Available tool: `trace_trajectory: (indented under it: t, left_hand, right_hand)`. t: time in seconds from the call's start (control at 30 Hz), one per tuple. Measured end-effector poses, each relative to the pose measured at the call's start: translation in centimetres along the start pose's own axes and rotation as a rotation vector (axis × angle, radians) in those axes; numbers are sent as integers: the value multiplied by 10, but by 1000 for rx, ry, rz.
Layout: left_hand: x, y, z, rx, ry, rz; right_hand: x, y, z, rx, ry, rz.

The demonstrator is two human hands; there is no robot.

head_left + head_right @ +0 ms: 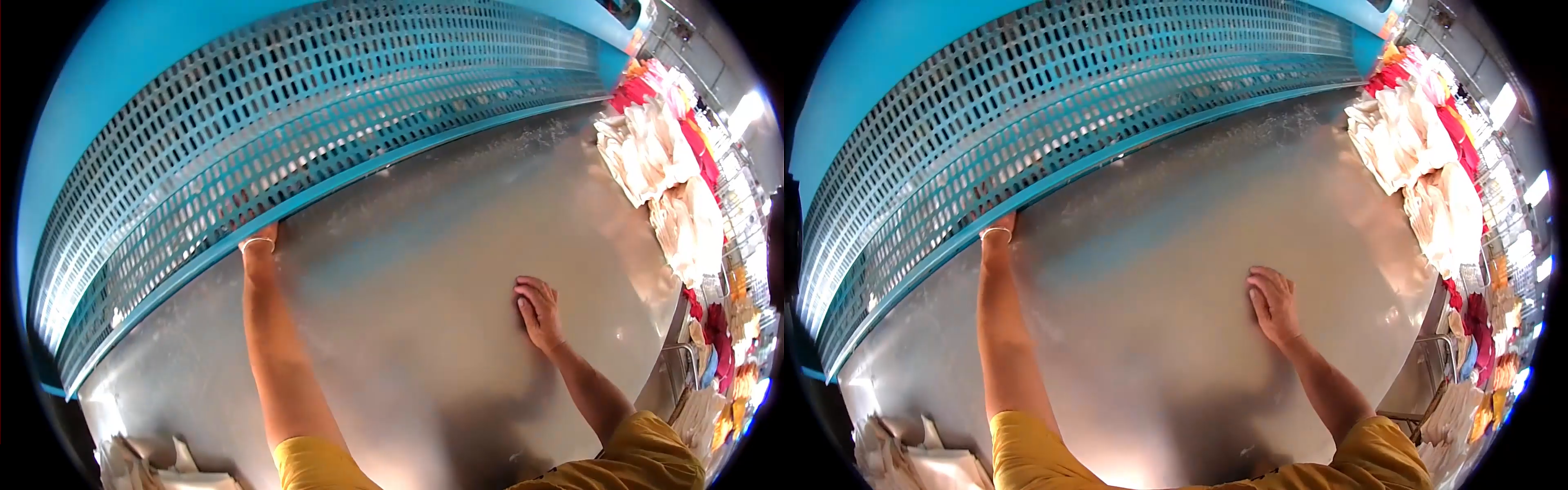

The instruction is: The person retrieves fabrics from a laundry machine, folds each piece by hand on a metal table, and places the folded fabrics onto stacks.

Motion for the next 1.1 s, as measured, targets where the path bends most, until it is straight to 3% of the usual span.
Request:
trace_trajectory:
  t: [0.1,0.2,0.27,0.33,0.43,0.47,0.5,0.53,0.57,0.6,0.63,0.67,0.7,0.73,0.77,0.8,0.83,0.87,0.93,0.97,1.0,1.1]
  left_hand:
    - [-7,2,-2,-113,-131,-141]
    - [-70,14,-45,-301,-45,-41]
    - [-159,37,-106,-314,142,128]
    - [-241,63,-186,-221,170,345]
    - [-283,83,-268,-605,102,346]
    - [-276,91,-289,-721,215,311]
    - [-261,108,-284,-809,159,294]
    - [-248,122,-289,-704,381,282]
    - [-241,133,-253,-668,194,171]
    - [-253,161,-170,-744,-552,68]
    - [-269,186,-183,-985,-283,326]
    - [-294,184,-208,-860,-81,301]
    - [-323,186,-223,-834,-93,334]
    - [-358,187,-237,-625,-303,356]
    - [-402,178,-269,-731,-151,533]
    - [-446,164,-279,-662,-207,586]
    - [-478,138,-310,-747,-211,538]
    - [-506,100,-324,-906,-122,440]
    - [-557,22,-338,-783,-45,211]
    - [-578,-7,-347,-618,-68,158]
    - [-602,-37,-353,-569,-65,-29]
    - [-623,-56,-357,-445,-43,-167]
  right_hand:
    - [-3,3,-1,37,-13,28]
    - [-5,2,-4,54,15,5]
    - [-7,1,-5,24,34,-11]
    - [-12,-2,-7,11,65,-10]
    - [-16,-2,-9,8,138,-81]
    - [-19,-1,-10,11,163,-101]
    - [-22,5,-10,21,167,-101]
    - [-23,7,-11,31,175,-106]
    - [-25,8,-13,33,173,-89]
    - [-26,10,-14,37,175,-72]
    - [-25,17,-13,84,165,-33]
    - [-25,26,-10,135,154,7]
    - [-25,37,-4,192,142,56]
    - [-24,65,-1,394,171,240]
    - [-28,94,7,596,191,428]
    - [-35,118,15,797,203,619]
    - [-40,115,-8,944,119,893]
    - [-41,126,-16,939,64,964]
    - [-47,148,-18,933,-71,1096]
    - [-51,151,-20,911,-126,1097]
    - [-50,149,-20,913,-188,1020]
    - [-64,140,-26,1050,-301,826]
Point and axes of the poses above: each hand's wrist, its own x-axis towards the middle knuckle, its own z-axis out of the palm, y = z × x, the point moved 10 cm from there along x, towards the middle knuckle, and after that the axes turned 7 degrees about y, right-handed, at the moved point
